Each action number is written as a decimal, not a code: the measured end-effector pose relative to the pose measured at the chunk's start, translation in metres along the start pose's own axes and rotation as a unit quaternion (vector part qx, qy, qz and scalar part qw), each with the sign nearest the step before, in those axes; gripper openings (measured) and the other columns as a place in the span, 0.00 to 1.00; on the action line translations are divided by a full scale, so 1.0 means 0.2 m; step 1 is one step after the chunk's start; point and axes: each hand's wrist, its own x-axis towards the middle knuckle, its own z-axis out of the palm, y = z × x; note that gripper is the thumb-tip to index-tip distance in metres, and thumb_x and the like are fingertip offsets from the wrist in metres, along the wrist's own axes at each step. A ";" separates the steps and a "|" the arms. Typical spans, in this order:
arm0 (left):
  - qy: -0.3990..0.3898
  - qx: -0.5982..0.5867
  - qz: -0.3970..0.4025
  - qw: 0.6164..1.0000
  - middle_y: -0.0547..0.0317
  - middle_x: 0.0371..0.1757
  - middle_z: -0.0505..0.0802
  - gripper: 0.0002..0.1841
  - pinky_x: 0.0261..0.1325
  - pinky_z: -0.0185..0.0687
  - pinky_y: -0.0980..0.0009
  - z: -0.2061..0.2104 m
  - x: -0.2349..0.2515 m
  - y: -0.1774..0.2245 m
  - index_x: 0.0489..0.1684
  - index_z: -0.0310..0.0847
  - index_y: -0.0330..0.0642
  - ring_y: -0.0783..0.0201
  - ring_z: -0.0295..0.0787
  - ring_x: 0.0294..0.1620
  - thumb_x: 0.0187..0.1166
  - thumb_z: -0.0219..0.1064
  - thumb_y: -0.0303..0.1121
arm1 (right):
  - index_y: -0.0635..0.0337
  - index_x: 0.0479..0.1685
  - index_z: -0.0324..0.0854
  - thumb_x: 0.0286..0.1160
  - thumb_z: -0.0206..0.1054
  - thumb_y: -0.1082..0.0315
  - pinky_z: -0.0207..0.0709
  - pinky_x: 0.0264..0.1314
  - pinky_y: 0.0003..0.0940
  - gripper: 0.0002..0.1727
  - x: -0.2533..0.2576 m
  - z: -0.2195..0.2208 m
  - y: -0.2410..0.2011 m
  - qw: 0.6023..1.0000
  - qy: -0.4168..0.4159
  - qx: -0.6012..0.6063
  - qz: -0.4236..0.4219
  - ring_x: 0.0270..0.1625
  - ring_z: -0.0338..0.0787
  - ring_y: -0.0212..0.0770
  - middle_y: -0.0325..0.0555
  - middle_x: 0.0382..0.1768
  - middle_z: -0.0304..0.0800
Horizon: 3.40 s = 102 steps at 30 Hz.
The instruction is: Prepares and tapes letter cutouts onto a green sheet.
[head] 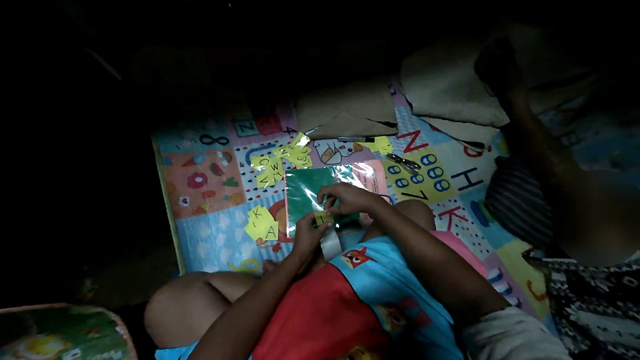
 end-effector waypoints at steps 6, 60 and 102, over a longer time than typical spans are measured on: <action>-0.013 -0.008 0.001 1.000 0.43 0.48 0.93 0.14 0.61 0.83 0.70 0.00 -0.04 0.03 0.53 0.86 0.24 0.66 0.90 0.50 0.74 0.74 0.25 | 0.65 0.55 0.90 0.78 0.69 0.75 0.79 0.64 0.61 0.11 -0.10 0.01 -0.03 0.992 0.067 -0.108 -0.022 0.51 0.93 0.57 0.56 0.44 0.95; -0.019 -0.093 -0.024 0.995 0.54 0.40 0.90 0.10 0.53 0.82 0.74 0.03 -0.01 -0.02 0.46 0.84 0.25 0.74 0.85 0.40 0.86 0.61 0.27 | 0.72 0.67 0.78 0.65 0.76 0.85 0.82 0.51 0.36 0.27 -0.02 0.23 0.09 0.941 0.147 0.272 0.139 0.43 0.87 0.38 0.57 0.49 0.90; 0.032 -0.167 -0.037 0.985 0.46 0.49 0.87 0.10 0.54 0.85 0.71 0.01 0.01 -0.01 0.54 0.78 0.23 0.68 0.86 0.44 0.86 0.60 0.24 | 0.67 0.42 0.71 0.68 0.76 0.81 0.78 0.39 0.32 0.15 -0.02 0.26 0.12 0.935 0.255 0.235 0.081 0.34 0.80 0.35 0.49 0.37 0.82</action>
